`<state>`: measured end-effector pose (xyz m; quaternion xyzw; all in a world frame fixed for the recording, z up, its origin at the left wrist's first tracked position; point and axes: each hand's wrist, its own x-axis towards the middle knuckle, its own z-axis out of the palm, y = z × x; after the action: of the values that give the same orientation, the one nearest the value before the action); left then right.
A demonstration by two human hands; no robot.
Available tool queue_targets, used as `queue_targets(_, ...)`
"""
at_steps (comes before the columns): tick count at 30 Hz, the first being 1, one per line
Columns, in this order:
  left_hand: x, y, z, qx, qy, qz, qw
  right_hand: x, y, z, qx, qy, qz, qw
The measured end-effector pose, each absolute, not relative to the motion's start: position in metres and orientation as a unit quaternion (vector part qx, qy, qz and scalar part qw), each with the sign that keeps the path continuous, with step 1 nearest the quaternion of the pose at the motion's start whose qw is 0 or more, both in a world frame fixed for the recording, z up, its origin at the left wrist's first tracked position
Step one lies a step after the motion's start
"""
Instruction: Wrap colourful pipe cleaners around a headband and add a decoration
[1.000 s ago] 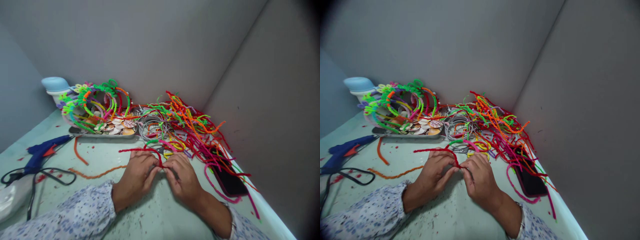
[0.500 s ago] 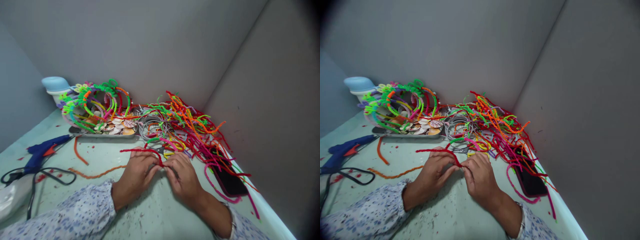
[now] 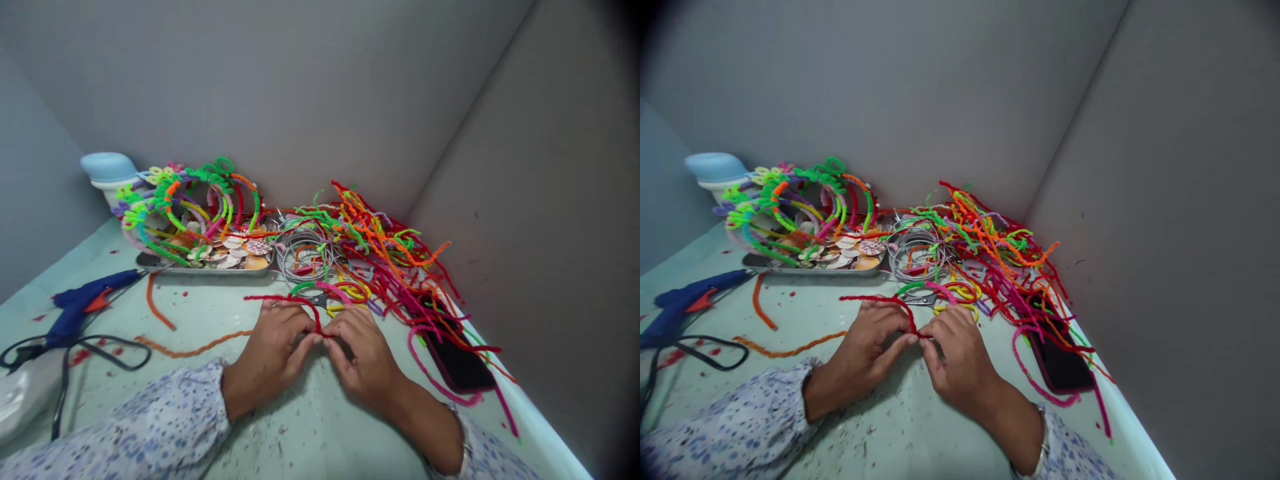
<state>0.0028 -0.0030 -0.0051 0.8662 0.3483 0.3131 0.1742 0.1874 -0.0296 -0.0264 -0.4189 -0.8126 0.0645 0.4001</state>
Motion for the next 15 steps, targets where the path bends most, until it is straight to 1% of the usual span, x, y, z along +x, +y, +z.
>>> queue_targets(9, 0.0046, -0.0003, -0.0035, 0.858, 0.364, 0.306, 0.194, 0.1880, -0.0301, -0.0279, -0.401, -0.831, 0.046, 0.383)
queue_targets(15, 0.0049, 0.0011, -0.0073, 0.854, 0.371, 0.308, 0.197, 0.1876, -0.0286, -0.0278, -0.425, -0.817, 0.046, 0.387)
